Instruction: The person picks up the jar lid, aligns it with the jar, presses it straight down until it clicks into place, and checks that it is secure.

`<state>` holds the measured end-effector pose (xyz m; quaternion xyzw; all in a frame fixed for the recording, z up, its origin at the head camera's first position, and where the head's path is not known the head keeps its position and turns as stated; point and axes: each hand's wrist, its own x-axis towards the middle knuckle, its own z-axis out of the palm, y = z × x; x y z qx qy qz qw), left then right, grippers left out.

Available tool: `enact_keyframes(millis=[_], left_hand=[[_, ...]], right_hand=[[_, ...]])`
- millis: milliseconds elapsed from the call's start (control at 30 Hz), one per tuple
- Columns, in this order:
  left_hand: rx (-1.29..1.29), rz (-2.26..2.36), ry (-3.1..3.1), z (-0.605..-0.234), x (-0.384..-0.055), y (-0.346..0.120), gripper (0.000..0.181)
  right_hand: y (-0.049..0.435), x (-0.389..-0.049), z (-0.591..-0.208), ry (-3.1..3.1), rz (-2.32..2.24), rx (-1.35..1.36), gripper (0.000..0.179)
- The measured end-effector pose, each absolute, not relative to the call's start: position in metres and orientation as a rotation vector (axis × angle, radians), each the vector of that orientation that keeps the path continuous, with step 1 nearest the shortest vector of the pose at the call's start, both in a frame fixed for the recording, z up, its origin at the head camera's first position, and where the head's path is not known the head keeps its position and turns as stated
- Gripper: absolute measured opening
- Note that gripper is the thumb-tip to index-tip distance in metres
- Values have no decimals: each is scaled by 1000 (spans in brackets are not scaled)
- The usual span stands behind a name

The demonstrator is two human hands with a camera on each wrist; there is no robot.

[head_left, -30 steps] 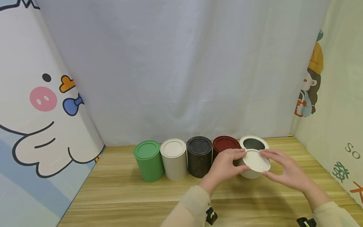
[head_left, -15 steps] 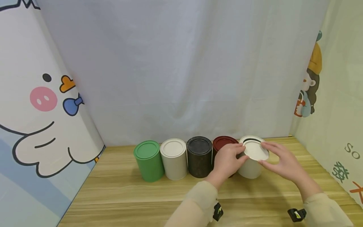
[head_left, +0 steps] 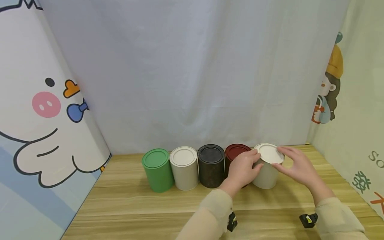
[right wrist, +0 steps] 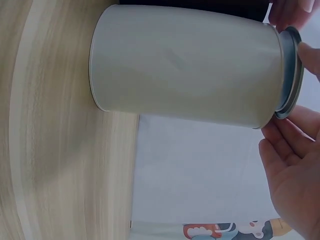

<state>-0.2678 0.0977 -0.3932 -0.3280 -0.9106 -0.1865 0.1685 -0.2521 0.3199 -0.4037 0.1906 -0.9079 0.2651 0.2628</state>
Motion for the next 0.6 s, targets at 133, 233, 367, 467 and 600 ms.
enact_keyframes(millis=[133, 233, 367, 467, 600], left_hand=[[-957, -464, -2636, -392, -270, 99, 43], [-963, -433, -2667, -391, -272, 101, 45], [-964, -382, -2685, -390, -274, 104, 46], [-961, -344, -2690, -389, -275, 107, 44], [-962, -290, -2680, -389, -276, 110, 40]], right_hand=[[321, -256, -404, -2480, 704, 506, 61], [322, -259, -403, -2500, 707, 503, 61], [324, -262, -403, -2528, 733, 500, 61], [325, -263, -402, -2547, 747, 504, 61], [326, -263, -401, -2584, 762, 509, 61]])
